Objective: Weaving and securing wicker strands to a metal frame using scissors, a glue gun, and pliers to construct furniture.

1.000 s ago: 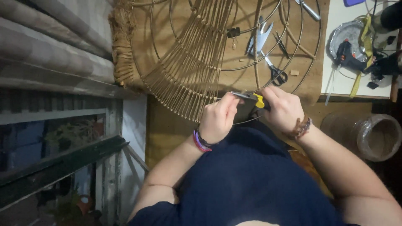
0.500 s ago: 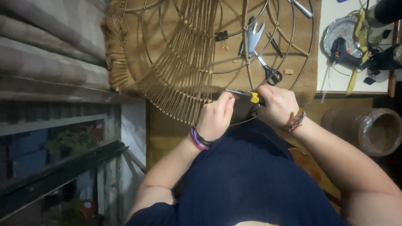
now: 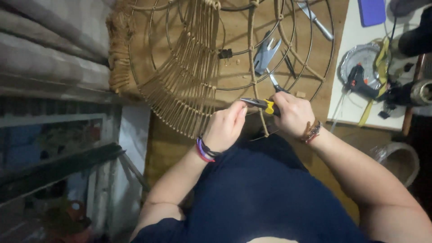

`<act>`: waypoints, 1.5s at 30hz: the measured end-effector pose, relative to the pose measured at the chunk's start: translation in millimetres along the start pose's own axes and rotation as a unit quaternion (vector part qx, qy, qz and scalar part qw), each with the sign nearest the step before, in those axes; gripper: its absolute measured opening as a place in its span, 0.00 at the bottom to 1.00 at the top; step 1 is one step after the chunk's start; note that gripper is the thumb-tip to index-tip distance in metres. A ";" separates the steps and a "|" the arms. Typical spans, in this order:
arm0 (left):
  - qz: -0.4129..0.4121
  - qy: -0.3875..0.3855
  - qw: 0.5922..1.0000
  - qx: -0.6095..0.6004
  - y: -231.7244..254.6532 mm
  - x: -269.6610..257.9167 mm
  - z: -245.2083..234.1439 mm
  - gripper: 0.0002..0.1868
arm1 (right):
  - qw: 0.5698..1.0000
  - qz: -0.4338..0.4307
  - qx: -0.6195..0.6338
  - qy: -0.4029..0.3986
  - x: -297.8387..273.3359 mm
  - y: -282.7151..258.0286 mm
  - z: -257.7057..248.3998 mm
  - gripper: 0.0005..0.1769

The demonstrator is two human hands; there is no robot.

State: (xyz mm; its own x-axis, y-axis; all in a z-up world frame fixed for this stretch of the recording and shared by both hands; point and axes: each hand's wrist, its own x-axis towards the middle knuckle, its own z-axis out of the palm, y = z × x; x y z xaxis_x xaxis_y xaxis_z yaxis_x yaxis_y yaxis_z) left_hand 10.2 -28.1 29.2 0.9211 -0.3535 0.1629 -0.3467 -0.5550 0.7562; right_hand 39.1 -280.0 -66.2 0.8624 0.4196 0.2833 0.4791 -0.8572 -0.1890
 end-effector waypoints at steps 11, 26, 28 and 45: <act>-0.060 0.082 0.995 -0.011 36.9 38.8 33.9 0.10 | 0.984 -0.014 0.158 -0.085 36.6 51.3 -29.1 0.29; -0.033 0.256 0.956 0.143 -37.8 78.6 -1.8 0.18 | 0.839 0.055 0.528 -0.123 44.2 44.3 -10.1 0.27; -0.014 0.249 0.951 0.183 -56.6 89.7 -5.2 0.18 | 0.828 0.091 0.543 -0.108 36.5 39.9 -5.7 0.24; 0.120 0.158 0.971 0.134 -80.9 132.3 -51.5 0.07 | 0.874 0.216 0.432 -0.061 13.0 -9.2 -7.3 0.19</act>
State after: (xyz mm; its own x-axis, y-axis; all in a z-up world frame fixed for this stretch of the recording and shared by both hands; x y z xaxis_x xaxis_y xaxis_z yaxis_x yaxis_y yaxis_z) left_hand 169.3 8.8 22.2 0.8014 -0.2712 0.5331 -0.5529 -0.6759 0.4873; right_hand 44.7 -268.9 -53.9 0.9788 0.1875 -0.0824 0.0043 -0.4210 -0.9070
